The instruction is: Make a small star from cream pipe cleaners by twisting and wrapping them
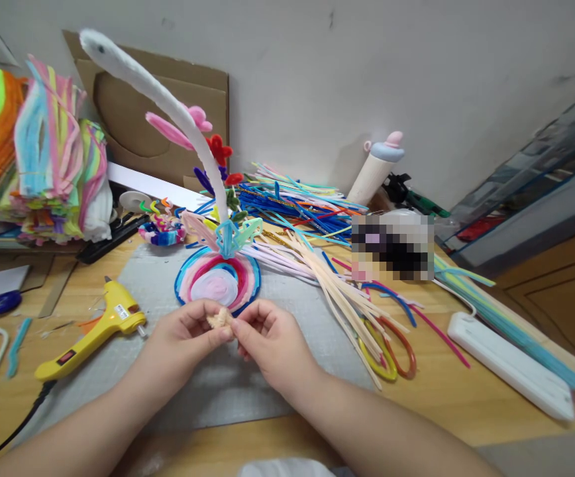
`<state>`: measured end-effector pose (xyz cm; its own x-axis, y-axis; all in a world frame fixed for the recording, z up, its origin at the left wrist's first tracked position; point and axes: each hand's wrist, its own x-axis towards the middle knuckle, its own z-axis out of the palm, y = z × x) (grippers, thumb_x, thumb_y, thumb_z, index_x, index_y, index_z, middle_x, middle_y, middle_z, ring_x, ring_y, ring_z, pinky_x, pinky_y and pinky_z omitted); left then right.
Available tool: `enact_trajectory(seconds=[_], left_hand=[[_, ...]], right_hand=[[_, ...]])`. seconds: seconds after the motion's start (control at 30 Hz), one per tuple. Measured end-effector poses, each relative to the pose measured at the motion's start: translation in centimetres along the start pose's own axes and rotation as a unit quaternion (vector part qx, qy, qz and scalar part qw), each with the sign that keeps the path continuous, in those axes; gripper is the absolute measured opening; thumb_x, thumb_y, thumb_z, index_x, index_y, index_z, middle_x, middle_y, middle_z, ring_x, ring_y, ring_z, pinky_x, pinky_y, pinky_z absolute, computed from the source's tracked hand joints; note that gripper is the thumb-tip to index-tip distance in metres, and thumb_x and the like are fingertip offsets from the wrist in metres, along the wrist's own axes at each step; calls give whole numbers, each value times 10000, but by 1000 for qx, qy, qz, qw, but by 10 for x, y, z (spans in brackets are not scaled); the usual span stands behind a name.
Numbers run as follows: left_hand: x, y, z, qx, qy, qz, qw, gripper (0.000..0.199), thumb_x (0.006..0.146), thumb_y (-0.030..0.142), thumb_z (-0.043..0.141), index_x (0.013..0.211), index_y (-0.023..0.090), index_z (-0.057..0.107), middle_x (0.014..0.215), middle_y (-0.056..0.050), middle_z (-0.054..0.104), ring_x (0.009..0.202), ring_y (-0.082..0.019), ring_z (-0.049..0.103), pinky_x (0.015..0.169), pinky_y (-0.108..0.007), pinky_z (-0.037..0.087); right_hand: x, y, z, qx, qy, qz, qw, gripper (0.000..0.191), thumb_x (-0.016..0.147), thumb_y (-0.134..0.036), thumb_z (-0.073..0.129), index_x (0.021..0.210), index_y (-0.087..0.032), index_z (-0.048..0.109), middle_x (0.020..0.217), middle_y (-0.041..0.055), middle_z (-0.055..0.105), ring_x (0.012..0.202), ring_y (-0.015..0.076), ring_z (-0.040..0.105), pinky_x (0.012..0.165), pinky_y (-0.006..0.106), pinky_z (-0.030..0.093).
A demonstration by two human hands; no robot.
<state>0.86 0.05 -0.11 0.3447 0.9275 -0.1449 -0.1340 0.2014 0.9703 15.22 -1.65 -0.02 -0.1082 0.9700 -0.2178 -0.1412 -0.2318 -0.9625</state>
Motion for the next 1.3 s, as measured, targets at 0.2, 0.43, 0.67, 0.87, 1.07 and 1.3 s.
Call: enact_trajectory(seconds=[0.2,0.43,0.67,0.87,1.07,1.3], left_hand=[[3,-7,-1,-38,17,-23,999,146,697,222,686,745,150,568,647,21,601,596,-118,555,592,-239,437],[4,-3,-3,-57,26,-36,997,188,683,214,709,772,144,559,656,13,610,602,-114,560,605,-235,447],[1,2,-2,-141,-10,-87,986,129,717,179,684,737,140,562,656,13,594,601,-97,561,621,-222,466],[2,5,-3,-195,-41,-123,972,112,721,167,687,695,120,589,639,16,575,576,-69,554,600,-174,465],[1,6,-2,-202,-41,-121,971,95,733,156,679,701,121,596,648,17,575,580,-61,547,607,-168,470],[0,6,1,-186,-30,-106,976,110,731,153,677,691,119,580,630,14,582,582,-68,540,597,-171,454]], right_hand=[[2,5,-1,17,-2,15,1000,328,675,-429,695,719,-142,542,535,-34,558,468,74,490,457,191,395],[3,5,-2,31,-17,-1,999,275,684,-367,694,758,-144,553,564,-33,565,472,69,483,457,186,380],[2,5,0,22,-13,-28,999,240,687,-344,696,742,-150,565,575,-41,548,471,61,472,450,180,376],[3,6,-1,0,-10,-36,999,209,702,-328,680,742,-153,573,622,-27,558,500,62,473,456,179,385],[2,4,0,-4,-1,-43,999,199,677,-321,689,718,-164,573,609,-26,562,501,71,481,454,183,391],[3,4,2,-36,36,-36,998,162,647,-269,667,653,-168,540,551,-40,550,432,59,453,410,181,356]])
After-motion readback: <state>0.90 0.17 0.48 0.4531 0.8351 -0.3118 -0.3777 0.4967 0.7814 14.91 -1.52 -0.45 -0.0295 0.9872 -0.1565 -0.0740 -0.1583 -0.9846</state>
